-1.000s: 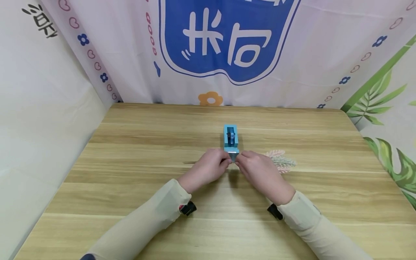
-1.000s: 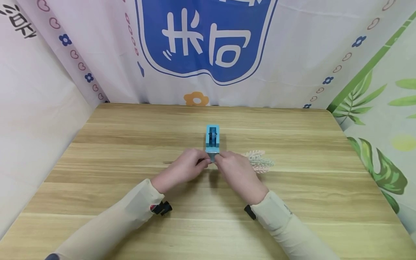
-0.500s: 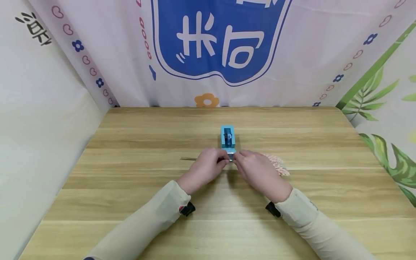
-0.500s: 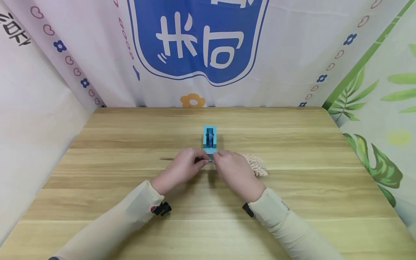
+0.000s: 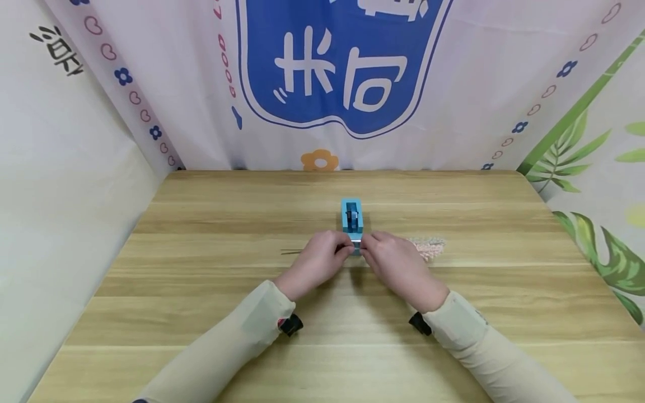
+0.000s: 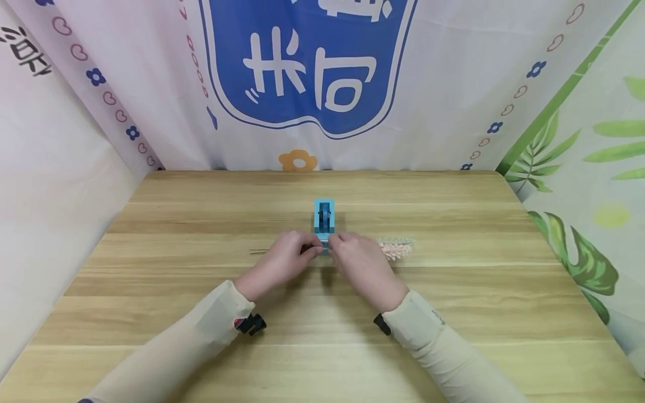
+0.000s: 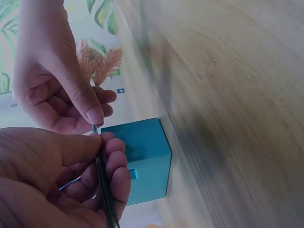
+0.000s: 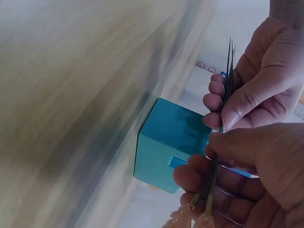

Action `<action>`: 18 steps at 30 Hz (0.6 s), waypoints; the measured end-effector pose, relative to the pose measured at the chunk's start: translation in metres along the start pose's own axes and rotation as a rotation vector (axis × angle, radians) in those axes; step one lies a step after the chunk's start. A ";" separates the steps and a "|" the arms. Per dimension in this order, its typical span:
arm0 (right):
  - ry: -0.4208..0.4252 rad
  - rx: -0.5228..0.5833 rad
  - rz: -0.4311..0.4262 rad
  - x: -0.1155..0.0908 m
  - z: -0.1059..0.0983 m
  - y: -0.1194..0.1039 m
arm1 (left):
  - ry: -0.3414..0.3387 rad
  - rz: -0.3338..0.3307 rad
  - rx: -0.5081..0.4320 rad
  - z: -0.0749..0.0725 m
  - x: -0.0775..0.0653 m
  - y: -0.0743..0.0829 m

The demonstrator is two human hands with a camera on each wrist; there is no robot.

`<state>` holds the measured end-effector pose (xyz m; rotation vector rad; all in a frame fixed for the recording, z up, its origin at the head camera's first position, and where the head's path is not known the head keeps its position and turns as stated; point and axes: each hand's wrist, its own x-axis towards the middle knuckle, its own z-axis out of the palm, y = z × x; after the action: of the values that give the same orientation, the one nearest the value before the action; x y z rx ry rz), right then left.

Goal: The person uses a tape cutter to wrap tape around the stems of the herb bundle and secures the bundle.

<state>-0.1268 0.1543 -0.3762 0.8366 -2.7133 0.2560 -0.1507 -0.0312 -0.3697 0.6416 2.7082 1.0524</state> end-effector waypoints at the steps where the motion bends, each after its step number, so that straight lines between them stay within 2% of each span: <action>1: 0.001 0.000 -0.002 0.000 0.001 0.000 | 0.006 0.005 -0.004 0.000 0.000 0.000; 6: 0.007 0.011 -0.013 0.000 0.002 0.001 | 0.026 0.020 -0.013 0.001 -0.001 -0.002; 18: 0.029 0.055 0.005 0.002 0.004 0.005 | 0.015 -0.015 0.009 0.001 0.002 -0.002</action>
<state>-0.1322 0.1567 -0.3799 0.8343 -2.6934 0.3424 -0.1527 -0.0311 -0.3719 0.6156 2.7274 1.0465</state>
